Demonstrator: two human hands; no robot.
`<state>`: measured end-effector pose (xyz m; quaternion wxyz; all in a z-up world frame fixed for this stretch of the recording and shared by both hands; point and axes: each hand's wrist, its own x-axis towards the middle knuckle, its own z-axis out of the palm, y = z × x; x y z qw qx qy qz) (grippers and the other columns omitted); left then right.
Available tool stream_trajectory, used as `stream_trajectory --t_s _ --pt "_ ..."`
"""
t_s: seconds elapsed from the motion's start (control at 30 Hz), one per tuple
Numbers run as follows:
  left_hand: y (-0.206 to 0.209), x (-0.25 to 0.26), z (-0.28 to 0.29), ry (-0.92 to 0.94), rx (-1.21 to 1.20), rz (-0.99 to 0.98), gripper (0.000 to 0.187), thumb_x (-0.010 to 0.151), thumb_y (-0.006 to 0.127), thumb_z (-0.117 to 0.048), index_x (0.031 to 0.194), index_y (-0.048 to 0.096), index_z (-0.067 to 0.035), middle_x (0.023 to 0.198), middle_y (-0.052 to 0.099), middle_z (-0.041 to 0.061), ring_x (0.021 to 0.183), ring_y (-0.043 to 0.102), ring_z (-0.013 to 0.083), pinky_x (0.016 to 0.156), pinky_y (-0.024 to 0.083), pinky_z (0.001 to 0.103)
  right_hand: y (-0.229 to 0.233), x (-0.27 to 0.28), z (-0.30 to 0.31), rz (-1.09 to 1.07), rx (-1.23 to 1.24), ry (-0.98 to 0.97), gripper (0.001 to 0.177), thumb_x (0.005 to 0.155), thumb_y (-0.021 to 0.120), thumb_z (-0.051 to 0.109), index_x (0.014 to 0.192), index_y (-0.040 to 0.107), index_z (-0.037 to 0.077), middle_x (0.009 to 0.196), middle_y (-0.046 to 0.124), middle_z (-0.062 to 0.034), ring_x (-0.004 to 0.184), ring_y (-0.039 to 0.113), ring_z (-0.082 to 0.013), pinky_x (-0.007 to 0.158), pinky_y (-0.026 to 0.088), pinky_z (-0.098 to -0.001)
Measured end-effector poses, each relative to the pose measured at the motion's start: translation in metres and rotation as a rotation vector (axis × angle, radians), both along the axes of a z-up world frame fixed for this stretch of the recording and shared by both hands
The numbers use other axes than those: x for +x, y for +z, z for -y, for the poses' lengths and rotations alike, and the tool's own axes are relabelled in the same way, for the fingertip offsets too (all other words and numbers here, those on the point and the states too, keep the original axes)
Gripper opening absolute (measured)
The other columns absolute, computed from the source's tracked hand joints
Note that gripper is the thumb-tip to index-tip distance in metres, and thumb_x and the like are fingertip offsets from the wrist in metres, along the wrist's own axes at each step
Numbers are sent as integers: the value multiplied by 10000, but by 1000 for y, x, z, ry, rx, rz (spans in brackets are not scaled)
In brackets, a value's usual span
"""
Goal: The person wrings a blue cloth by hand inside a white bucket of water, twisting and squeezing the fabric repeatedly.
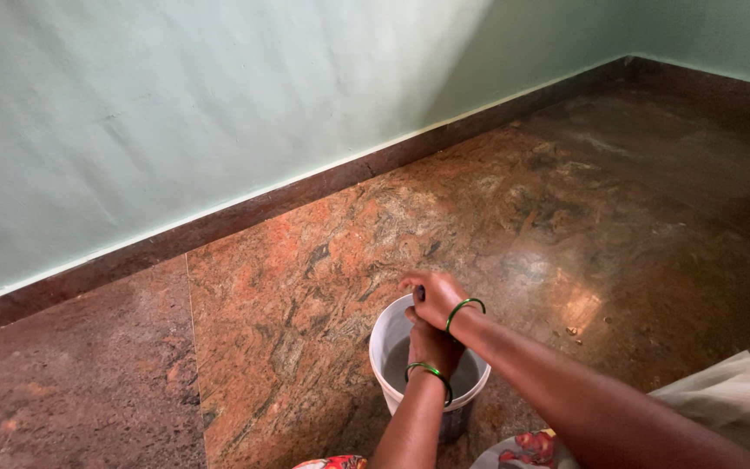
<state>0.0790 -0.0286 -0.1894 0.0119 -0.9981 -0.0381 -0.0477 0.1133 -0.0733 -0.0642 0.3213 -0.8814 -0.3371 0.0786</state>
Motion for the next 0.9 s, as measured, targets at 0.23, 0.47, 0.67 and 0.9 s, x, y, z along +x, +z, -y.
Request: stream_trajectory --t_s 0.23,0.47,0.67,0.9 --pt "-27 8 2 -16 204 58 293 1040 483 -286 1266 654 -211 1253 697 29 1156 624 230 889 389 536 -24 3 -4 92 43 -55 164 868 587 149 899 746 122 950 745 -175 966 705 -391 859 557 -472" --pt "-54 13 -1 112 -245 -90 294 1049 473 -233 1293 633 -194 1254 704 98 1147 689 266 906 525 406 -37 11 -7 76 -24 -78 133 853 609 169 820 714 93 890 720 -209 907 690 -425 831 556 -501" --pt "25 -35 3 149 -106 -12 407 936 630 -220 1292 467 -107 1203 708 94 1132 678 288 919 551 419 -76 15 -9 -60 170 -41 130 851 675 184 829 733 70 839 729 -167 830 704 -380 751 554 -486" --pt "112 -58 -27 250 -1142 209 925 729 873 -257 1373 267 11 1201 716 170 1095 691 299 938 571 387 20 31 16 -758 135 -3 354 794 835 351 1093 745 186 1016 744 -1 891 691 -140 745 597 -381"
